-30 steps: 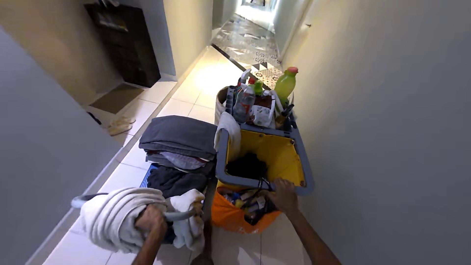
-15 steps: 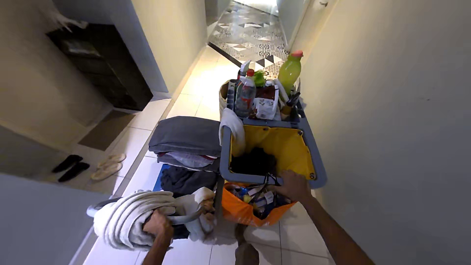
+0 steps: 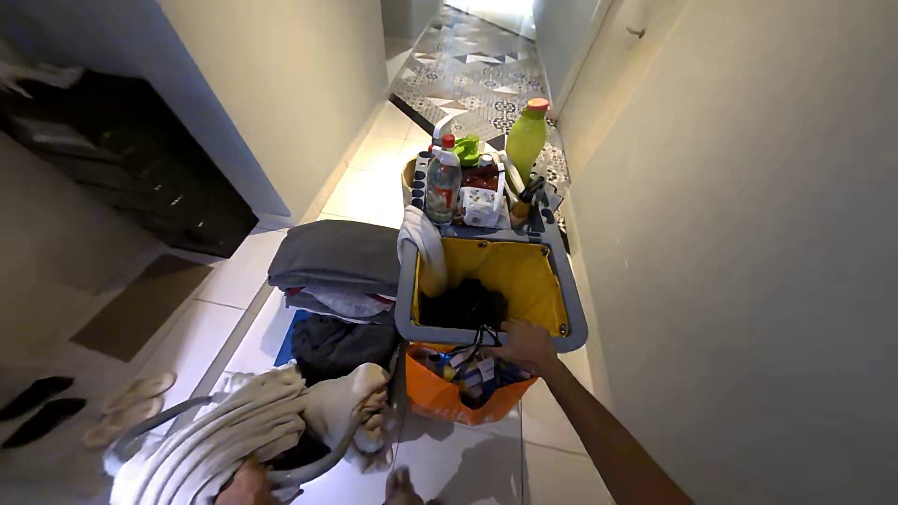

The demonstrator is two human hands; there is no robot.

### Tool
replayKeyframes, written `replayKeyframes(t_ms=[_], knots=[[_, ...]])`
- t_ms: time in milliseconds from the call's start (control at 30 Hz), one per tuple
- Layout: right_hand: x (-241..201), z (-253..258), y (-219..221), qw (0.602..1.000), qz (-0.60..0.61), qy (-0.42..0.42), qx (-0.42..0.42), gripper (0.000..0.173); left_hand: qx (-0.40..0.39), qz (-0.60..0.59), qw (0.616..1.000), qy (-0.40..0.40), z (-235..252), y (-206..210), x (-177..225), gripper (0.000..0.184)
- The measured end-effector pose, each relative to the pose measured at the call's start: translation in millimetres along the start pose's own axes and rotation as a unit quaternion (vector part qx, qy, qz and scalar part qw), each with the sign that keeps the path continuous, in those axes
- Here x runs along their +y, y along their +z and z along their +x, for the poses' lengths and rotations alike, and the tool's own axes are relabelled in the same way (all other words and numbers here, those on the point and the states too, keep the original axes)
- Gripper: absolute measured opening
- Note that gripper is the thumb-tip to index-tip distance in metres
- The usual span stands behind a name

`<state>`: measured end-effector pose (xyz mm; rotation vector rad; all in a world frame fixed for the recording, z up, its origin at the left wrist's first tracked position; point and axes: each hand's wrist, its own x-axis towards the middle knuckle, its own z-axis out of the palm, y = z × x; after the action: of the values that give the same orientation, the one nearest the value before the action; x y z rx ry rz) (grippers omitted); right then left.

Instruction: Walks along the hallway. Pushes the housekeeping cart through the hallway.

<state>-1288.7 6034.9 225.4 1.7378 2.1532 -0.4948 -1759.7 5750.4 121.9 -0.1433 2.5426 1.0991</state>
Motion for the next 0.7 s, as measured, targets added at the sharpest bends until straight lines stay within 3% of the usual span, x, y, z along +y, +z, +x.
replayKeyframes(t_ms=[300,500,700], knots=[[44,249,-131,0.999,-0.014,0.018,0.036,0.097,-0.006,-0.091,0.995,0.026,23,186,157,0.051],[64,406,-221,0.999,-0.009,0.023,0.028,0.092,-0.027,-0.14,0.99,0.008,20,286,269,0.046],[88,561,-303,0.999,0.005,0.028,0.043,0.089,-0.016,-0.143,0.988,0.049,38,372,341,0.042]])
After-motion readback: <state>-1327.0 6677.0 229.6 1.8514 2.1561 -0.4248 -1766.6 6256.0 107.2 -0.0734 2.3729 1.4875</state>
